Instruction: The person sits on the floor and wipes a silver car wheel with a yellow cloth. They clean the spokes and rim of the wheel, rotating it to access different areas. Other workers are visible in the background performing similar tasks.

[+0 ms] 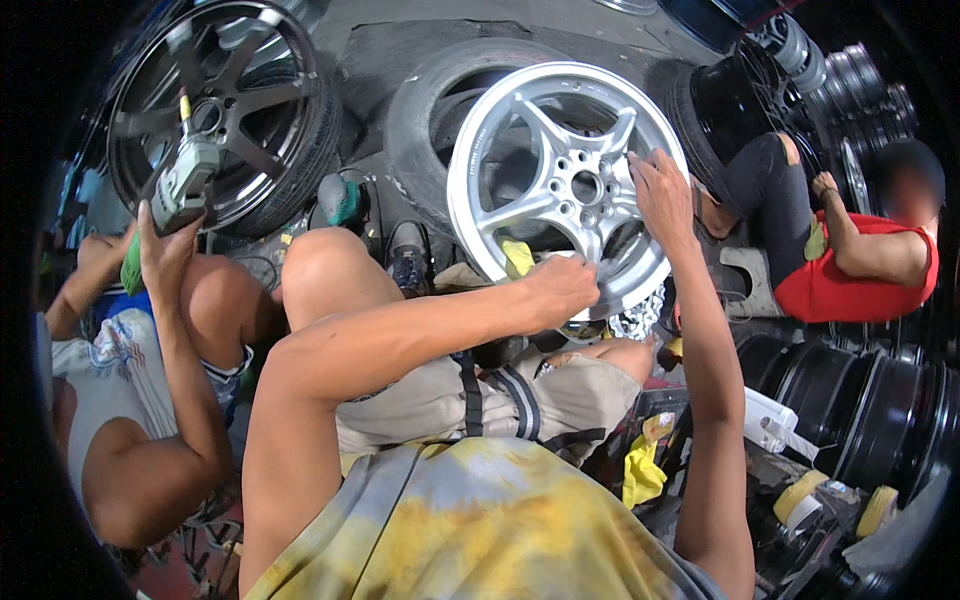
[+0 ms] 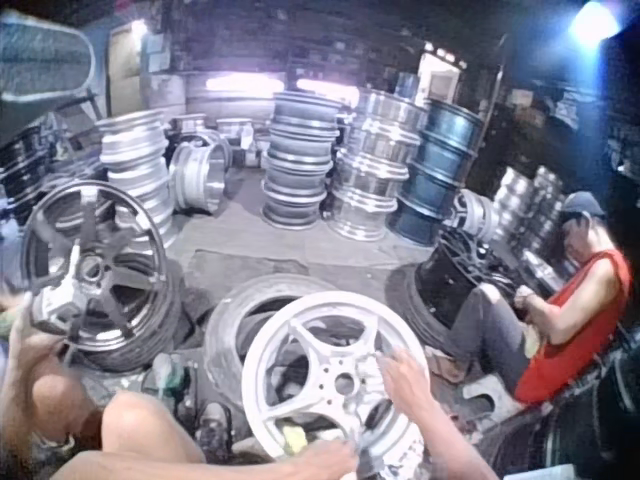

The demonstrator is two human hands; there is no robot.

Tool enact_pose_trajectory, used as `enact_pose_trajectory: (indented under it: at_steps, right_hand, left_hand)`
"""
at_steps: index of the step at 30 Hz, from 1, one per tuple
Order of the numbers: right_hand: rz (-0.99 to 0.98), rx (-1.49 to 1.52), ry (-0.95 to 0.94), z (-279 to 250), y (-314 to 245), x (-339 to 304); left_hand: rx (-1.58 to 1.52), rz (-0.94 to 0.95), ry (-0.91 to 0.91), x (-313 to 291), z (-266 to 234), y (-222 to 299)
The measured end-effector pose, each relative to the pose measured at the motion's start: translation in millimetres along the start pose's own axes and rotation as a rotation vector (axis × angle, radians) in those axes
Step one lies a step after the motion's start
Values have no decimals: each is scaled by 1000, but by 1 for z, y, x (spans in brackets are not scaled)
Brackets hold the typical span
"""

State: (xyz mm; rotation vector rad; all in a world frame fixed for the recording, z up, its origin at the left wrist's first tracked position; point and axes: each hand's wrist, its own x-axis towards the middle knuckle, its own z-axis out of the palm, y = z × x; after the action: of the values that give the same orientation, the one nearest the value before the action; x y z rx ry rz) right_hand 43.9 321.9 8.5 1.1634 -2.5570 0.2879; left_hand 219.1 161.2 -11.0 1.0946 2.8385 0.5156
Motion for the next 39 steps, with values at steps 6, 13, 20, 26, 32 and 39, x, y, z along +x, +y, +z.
enact_pose_trajectory:
  at_steps: [6, 13, 20, 26, 32, 39]
  right_hand:
    - [-133, -108, -75, 21, -4, -11]
    - [-219, -53, -218, -14, 12, -3]
    - [-157, -36, -248, -7, 10, -19]
    - [173, 150, -258, -38, -1, -46]
    - [402, 391, -107, -53, -63, -99]
    - [668, 529, 68, -53, -80, -190]
  left_hand:
    - [6, -20, -10, -5, -6, -2]
    - [33, -62, -16, -16, -9, 0]
    - [39, -131, -109, -11, -19, -1]
    - [-14, -312, -342, -21, -12, -14]
    - [52, -370, -424, -27, -30, 0]
    - [-1, -336, -517, -10, -42, -11]
